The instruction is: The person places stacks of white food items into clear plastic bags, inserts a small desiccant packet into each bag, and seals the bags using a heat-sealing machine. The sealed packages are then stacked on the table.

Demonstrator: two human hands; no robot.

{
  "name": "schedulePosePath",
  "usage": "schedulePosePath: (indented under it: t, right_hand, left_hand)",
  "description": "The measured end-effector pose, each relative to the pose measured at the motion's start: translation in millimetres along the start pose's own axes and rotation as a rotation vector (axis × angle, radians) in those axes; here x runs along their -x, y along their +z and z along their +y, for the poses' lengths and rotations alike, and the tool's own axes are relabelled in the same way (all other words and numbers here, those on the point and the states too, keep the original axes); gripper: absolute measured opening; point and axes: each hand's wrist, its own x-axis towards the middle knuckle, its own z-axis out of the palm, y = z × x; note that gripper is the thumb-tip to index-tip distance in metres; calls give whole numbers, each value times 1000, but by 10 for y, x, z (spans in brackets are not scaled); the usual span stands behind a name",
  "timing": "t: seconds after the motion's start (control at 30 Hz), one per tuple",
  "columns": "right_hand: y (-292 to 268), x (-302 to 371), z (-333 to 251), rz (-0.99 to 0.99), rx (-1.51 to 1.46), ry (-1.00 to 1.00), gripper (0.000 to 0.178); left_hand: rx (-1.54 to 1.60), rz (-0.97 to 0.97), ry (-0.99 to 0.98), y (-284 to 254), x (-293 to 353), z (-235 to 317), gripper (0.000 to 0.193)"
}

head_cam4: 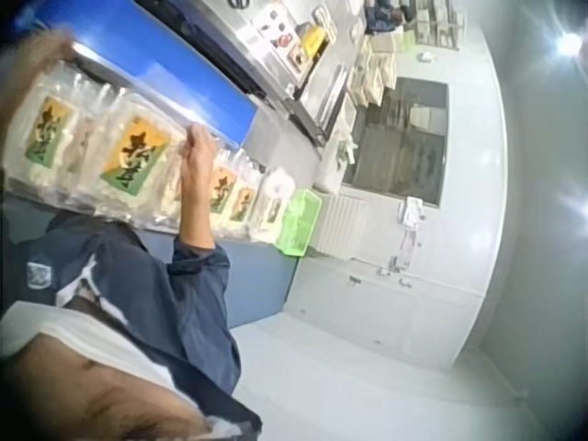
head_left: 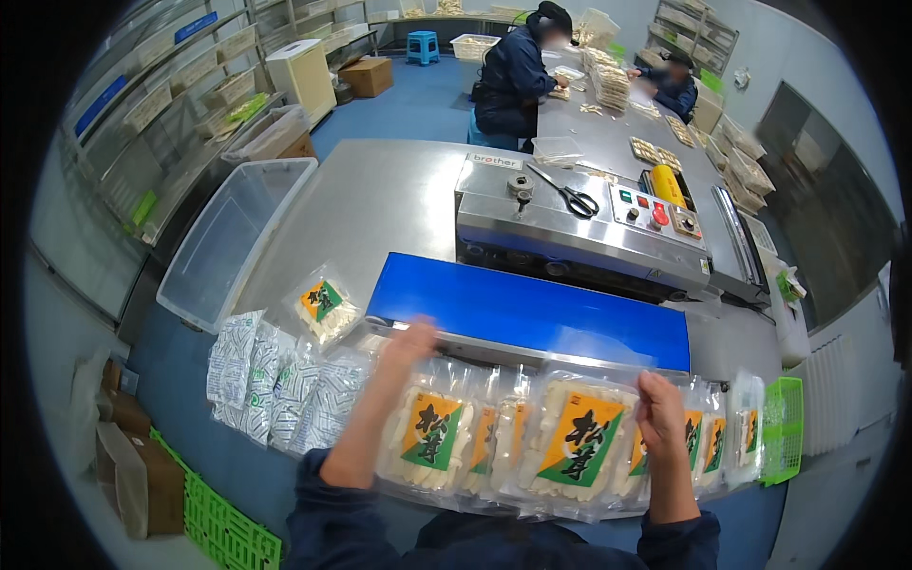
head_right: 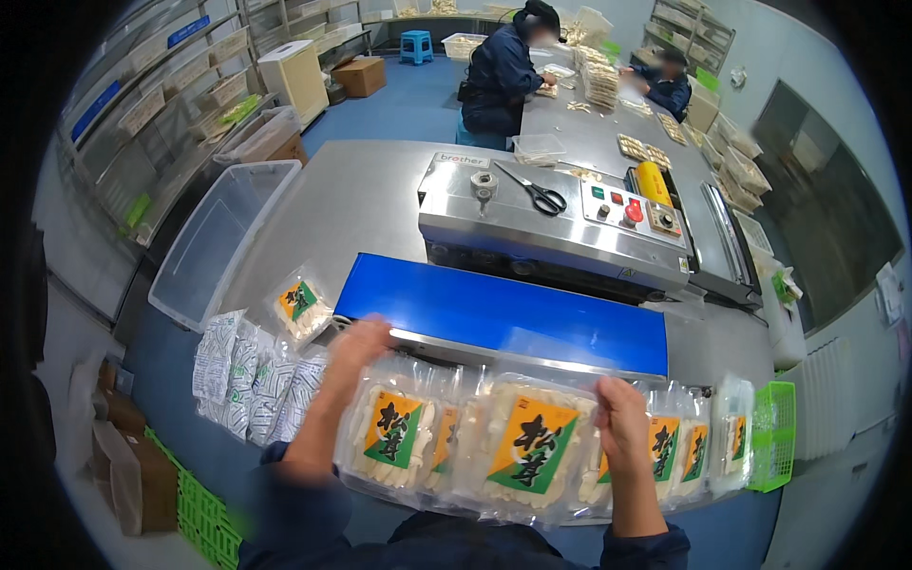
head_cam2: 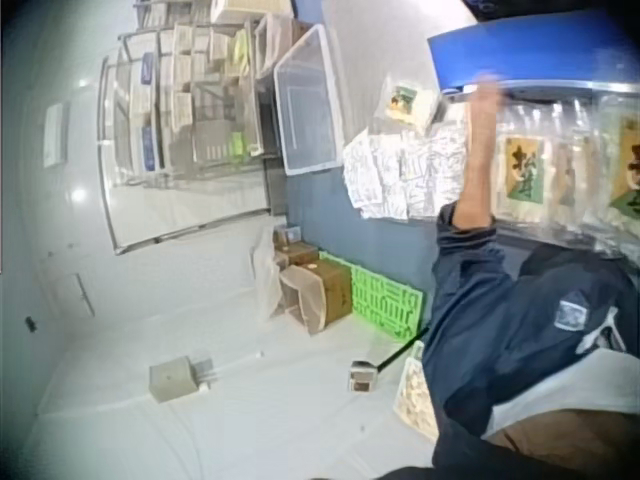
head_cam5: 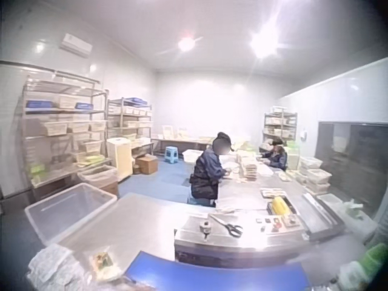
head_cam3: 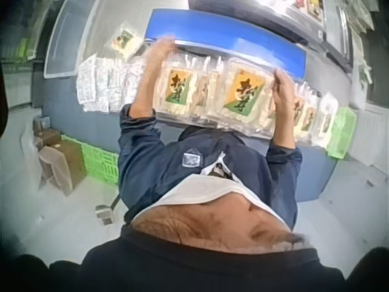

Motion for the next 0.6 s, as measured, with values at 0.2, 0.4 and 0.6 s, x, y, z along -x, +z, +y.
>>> schedulePosePath:
  t: [0.2,0.4,0.6]
  right_hand:
    - [270,-83,-10,-138,44,122,13]
    - [101,-348,-345,-334,288,94,22]
    - [25,-1852,-1147,-11,1270,-1220,13]
  left_hand:
    - [446,-382,-481,1193,202,31,49]
    - [490,-149,-443,1240,162,-51,36]
    - [504,162,-321,914,259,-12,32]
